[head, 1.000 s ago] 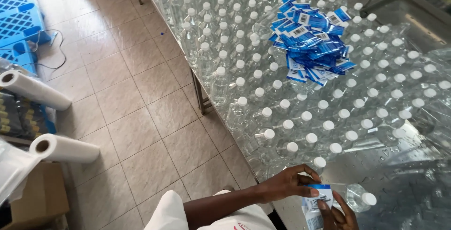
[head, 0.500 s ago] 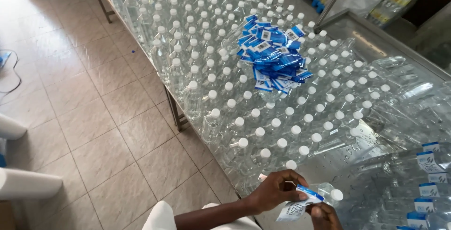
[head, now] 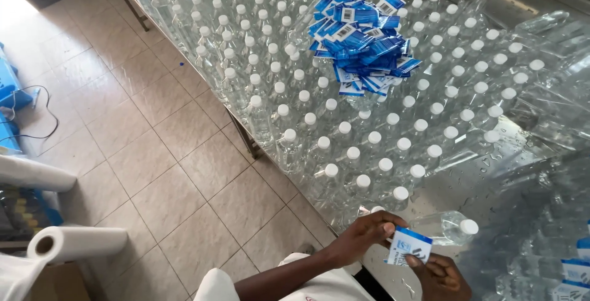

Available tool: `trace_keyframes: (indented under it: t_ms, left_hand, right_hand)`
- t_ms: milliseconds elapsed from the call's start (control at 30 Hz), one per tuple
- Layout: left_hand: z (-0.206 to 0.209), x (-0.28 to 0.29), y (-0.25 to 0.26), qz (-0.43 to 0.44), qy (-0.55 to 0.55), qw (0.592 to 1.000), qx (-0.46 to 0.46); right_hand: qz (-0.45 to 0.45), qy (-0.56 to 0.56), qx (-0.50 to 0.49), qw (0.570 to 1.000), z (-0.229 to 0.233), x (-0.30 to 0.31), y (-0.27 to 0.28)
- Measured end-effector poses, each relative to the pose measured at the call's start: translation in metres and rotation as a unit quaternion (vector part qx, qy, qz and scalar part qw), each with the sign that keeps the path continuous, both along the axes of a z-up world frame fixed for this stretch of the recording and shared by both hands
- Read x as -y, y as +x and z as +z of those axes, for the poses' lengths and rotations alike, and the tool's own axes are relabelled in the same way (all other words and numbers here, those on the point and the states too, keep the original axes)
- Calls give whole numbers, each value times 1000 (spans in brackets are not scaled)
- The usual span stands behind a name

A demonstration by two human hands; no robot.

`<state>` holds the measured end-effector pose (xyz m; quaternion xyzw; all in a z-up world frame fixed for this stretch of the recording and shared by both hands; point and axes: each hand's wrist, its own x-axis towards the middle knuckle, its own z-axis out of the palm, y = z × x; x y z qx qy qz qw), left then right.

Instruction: Manually applying blue labels to the necks of water bottles and stacking them on a table.

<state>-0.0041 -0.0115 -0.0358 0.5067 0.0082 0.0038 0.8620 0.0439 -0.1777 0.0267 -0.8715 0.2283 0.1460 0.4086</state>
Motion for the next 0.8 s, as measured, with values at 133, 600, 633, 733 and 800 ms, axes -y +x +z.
trace_keyframes:
  t_ms: [133,600,633,733,800]
  left_hand:
    - [25,-9,-3,-15,7,1000,-2]
    - [40,-4,20,-36,66,993,93]
    - [39,-2,22,-34,65,993,94]
    - [32,5,33,-5,106,991,78]
    - [22,11,40,39,82,996,24]
  right_hand:
    - [49,72,94,992,-14,6,-1]
    - [500,194,65,841,-187,113,146]
    - [502,192,66,841,-181,117,138]
    - [399,87,100,908,-131,88,104]
    - [133,1,90,987,-47,40,45]
